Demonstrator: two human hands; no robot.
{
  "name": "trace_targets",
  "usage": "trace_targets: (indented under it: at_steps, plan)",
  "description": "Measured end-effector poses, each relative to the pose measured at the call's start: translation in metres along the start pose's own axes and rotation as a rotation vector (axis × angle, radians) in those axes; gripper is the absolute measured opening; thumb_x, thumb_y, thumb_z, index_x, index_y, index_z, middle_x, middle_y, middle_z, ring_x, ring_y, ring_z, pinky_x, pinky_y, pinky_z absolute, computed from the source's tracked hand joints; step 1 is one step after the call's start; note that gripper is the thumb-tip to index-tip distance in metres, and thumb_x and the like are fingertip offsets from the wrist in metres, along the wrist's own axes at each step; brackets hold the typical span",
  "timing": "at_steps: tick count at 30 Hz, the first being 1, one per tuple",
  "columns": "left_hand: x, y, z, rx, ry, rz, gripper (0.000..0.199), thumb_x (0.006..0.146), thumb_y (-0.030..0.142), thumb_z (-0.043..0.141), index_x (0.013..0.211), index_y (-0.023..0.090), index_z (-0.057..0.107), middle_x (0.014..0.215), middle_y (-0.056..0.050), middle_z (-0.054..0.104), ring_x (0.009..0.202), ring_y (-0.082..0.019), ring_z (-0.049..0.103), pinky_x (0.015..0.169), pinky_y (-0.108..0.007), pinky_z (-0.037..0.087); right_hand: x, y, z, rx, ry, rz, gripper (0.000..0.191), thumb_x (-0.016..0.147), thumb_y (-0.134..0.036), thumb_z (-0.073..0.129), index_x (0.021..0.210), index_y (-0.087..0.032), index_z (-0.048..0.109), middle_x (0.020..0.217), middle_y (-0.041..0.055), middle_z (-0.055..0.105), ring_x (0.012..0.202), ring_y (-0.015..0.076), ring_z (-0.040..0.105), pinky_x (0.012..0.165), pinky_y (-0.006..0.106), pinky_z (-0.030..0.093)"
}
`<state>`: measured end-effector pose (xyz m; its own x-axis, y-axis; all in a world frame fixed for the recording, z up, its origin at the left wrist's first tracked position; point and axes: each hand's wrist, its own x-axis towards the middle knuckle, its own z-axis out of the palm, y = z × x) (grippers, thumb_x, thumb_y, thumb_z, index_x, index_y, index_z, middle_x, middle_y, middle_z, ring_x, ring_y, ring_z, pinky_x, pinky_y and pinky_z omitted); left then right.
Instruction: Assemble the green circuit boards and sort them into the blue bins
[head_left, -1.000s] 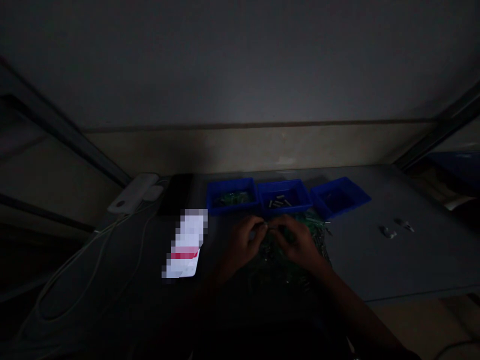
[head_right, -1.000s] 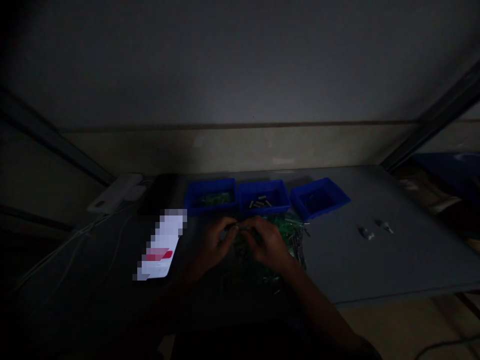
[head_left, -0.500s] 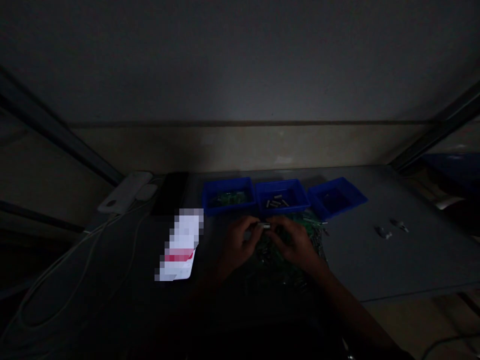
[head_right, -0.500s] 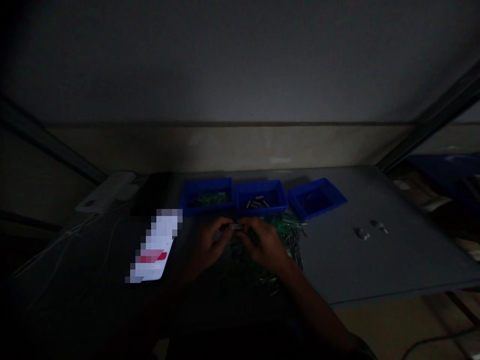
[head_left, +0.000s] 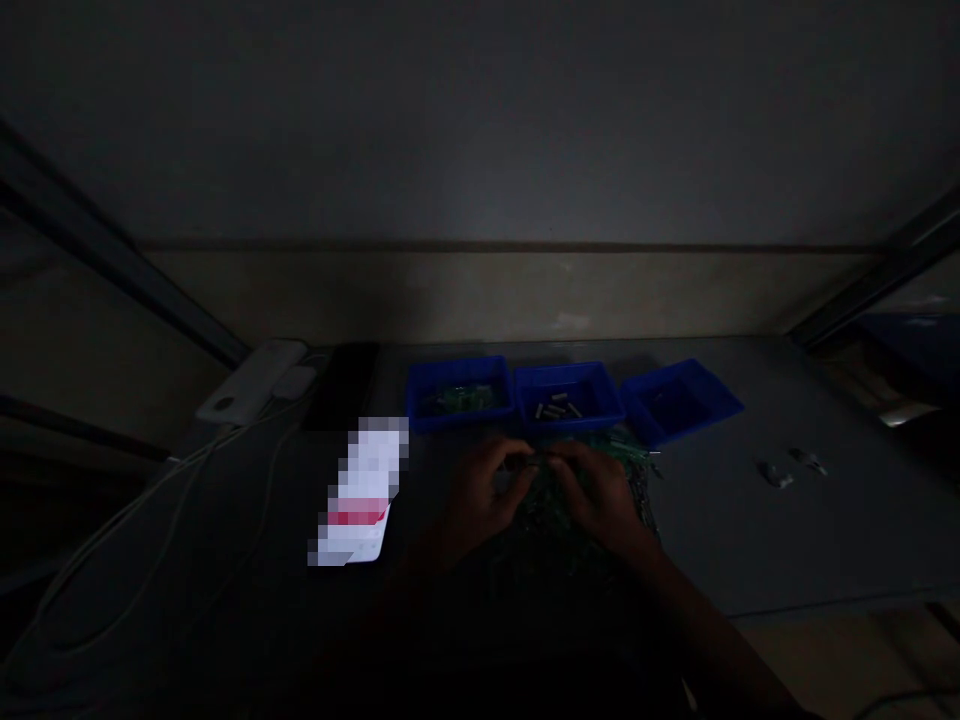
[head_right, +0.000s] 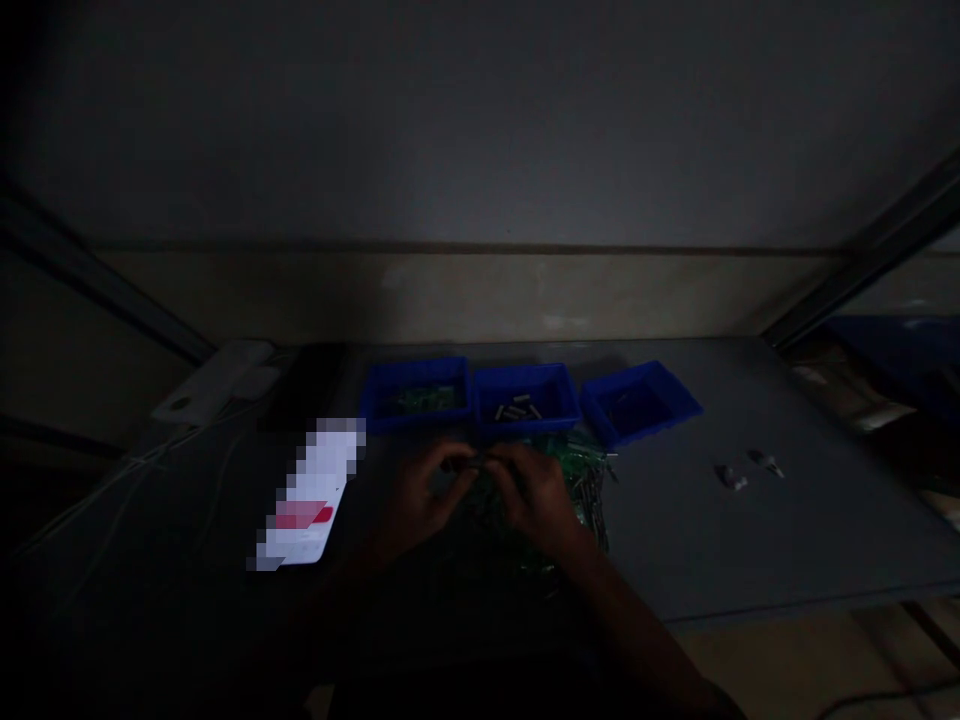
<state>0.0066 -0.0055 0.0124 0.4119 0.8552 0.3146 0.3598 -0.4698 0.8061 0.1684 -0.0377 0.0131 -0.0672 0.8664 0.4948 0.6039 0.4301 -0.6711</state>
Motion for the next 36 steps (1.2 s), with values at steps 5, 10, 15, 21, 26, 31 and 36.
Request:
trace_targets:
  at_steps: [5,10,15,21,26,31,36]
  plan:
    - [-0.0008,-0.0021,0.0011,0.049,-0.013,0.010,0.012,0.082,0.026,0.050,0.087,0.018,0.059,0.079,-0.001,0.062,0.073,-0.012,0.058,0.069,-0.024,0.046,0.0029,-0.0003,-0.0042,-0.006,-0.065,-0.006,0.019,0.087,-0.026,0.047,0.074,-0.018,0.059,0.064,0.0013,0.064,0.056,0.0117,0.061,0.054,0.021,0.045]
    - [-0.0013,-0.0033,0.0021,0.053,-0.027,-0.010,0.014,0.083,0.027,0.049,0.088,0.018,0.059,0.079,-0.002,0.063,0.073,-0.012,0.058,0.069,-0.025,0.046,0.0041,-0.0004,-0.0069,-0.036,-0.076,-0.020,0.023,0.087,-0.029,0.047,0.070,-0.018,0.058,0.059,0.0005,0.061,0.052,0.0110,0.057,0.051,0.021,0.041]
    - [-0.0005,-0.0003,0.0005,0.055,-0.072,-0.026,0.015,0.084,0.027,0.048,0.087,0.018,0.059,0.080,-0.002,0.063,0.075,-0.013,0.058,0.070,-0.025,0.045,0.0034,0.0013,-0.0054,-0.064,-0.106,0.025,0.027,0.089,-0.026,0.041,0.067,-0.018,0.055,0.057,0.0002,0.059,0.049,0.0104,0.054,0.049,0.021,0.038]
    - [0.0001,-0.0012,0.0001,0.054,-0.061,-0.062,0.016,0.084,0.027,0.046,0.083,0.018,0.059,0.078,-0.002,0.063,0.074,-0.013,0.059,0.068,-0.024,0.045,0.0002,0.0022,-0.0043,-0.017,-0.112,0.000,0.015,0.087,-0.024,0.044,0.083,-0.018,0.056,0.066,0.0015,0.061,0.058,0.0121,0.058,0.056,0.022,0.043]
    - [0.0012,-0.0031,0.0017,0.045,-0.077,-0.092,0.017,0.084,0.026,0.045,0.080,0.018,0.059,0.077,-0.002,0.064,0.071,-0.013,0.059,0.067,-0.024,0.045,-0.0002,-0.0029,-0.0027,0.030,-0.126,-0.110,0.017,0.082,-0.021,0.052,0.099,-0.019,0.052,0.082,0.0042,0.063,0.074,0.0145,0.061,0.066,0.025,0.048]
    - [0.0009,-0.0032,0.0040,0.006,-0.046,-0.096,0.016,0.085,0.026,0.045,0.085,0.018,0.059,0.078,-0.001,0.063,0.073,-0.012,0.058,0.067,-0.024,0.045,0.0017,-0.0018,-0.0002,0.032,-0.081,-0.062,0.011,0.085,-0.017,0.047,0.093,-0.019,0.055,0.081,0.0037,0.065,0.072,0.0128,0.062,0.065,0.023,0.049]
    - [-0.0008,-0.0017,0.0028,-0.041,0.007,0.027,0.020,0.080,0.023,0.053,0.099,0.018,0.055,0.085,-0.002,0.062,0.075,-0.012,0.056,0.068,-0.024,0.046,0.0020,0.0008,-0.0004,0.025,-0.071,-0.005,0.013,0.087,-0.022,0.046,0.090,-0.019,0.058,0.080,0.0043,0.067,0.071,0.0134,0.064,0.063,0.023,0.049]
